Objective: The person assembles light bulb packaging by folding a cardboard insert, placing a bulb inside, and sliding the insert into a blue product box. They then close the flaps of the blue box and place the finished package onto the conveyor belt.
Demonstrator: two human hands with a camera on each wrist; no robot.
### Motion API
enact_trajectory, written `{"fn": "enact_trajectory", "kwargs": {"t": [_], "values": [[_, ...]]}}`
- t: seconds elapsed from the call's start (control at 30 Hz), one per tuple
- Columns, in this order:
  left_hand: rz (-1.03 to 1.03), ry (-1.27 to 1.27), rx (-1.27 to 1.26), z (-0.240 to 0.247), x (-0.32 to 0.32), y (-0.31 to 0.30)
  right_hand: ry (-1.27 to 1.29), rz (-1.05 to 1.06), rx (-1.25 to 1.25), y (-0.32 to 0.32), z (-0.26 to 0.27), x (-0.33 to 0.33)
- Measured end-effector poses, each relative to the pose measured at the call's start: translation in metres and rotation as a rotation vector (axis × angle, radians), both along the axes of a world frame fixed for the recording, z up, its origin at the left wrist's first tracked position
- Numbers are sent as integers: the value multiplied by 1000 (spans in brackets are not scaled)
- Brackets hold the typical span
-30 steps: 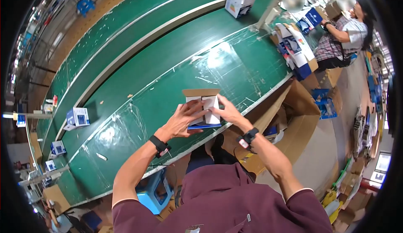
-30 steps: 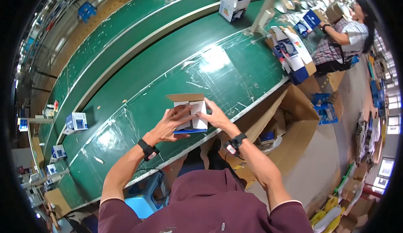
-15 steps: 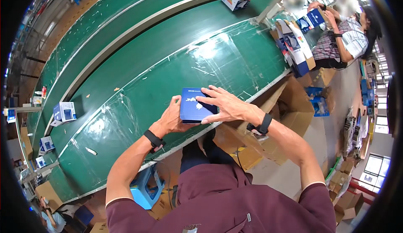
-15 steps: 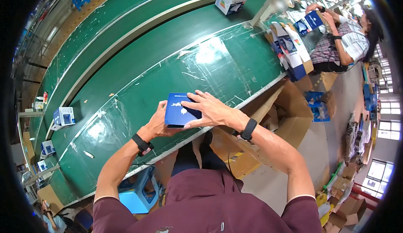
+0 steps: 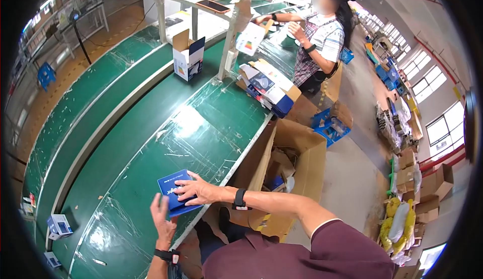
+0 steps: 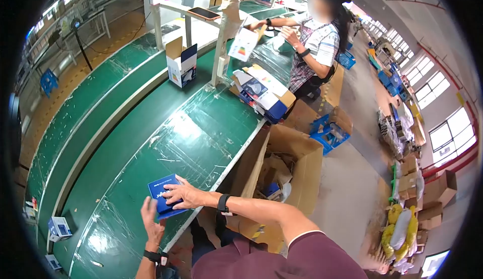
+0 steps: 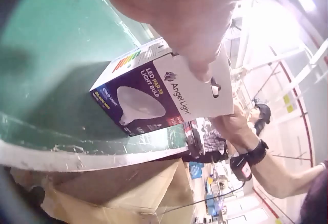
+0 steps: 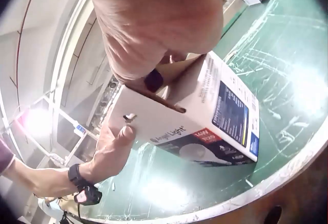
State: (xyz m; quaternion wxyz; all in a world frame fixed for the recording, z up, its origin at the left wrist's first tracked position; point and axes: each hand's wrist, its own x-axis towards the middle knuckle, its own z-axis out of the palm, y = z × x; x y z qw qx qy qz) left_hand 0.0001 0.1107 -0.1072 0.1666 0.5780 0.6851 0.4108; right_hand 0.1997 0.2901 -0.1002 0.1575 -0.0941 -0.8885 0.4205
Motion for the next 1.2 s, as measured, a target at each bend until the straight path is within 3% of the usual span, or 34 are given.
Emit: {"fn": "enact_trajectory", "kwargs": {"t": [0.03,0.1,0.2,0.27,0.33,0.43,0.47,0.53,0.57,0.63,0.67,0.7,0.83,0.87,0.93,1.0,1.03,1.13,1.2], "values": [[-57,-47,1,-13,-1,-2,-123,90,52,6,6,3],[-104,-86,-22,-15,-1,0,-94,131,49,11,4,8],[-172,123,-11,-23,-13,0,-191,197,-82,24,26,23],[-225,114,72,-18,-16,6,-129,207,290,24,31,51],[-187,24,3,-12,-8,5,23,77,324,9,1,56],[16,-406,-175,-7,10,11,193,-39,169,7,-32,38],[86,-523,-58,-22,17,12,191,-125,8,2,-32,34],[292,-894,-110,-9,41,25,175,-419,-129,-8,-13,23],[347,-906,-99,-7,46,33,136,-573,-211,-6,-12,16],[463,-937,-86,-7,51,48,229,-666,-536,-8,-55,0],[471,-889,-44,-8,48,56,275,-706,-698,-7,-62,-8],[470,-625,-128,-7,43,61,217,-700,-641,-3,-66,-12],[455,543,-321,-6,44,97,127,-707,-871,-1,-48,-52],[434,397,-502,-11,46,107,292,-546,-1062,2,-69,-68],[553,477,-520,-4,43,121,388,-528,-1396,2,-79,-73],[628,532,-536,-1,27,132,97,-528,-1655,13,-95,-61],[647,501,-571,0,13,138,204,-511,-1639,22,-101,-63],[710,527,-567,-9,-39,152,-12,-650,-1211,55,-96,-55],[663,564,-604,0,-78,148,30,-692,-879,111,-75,-54]]}}
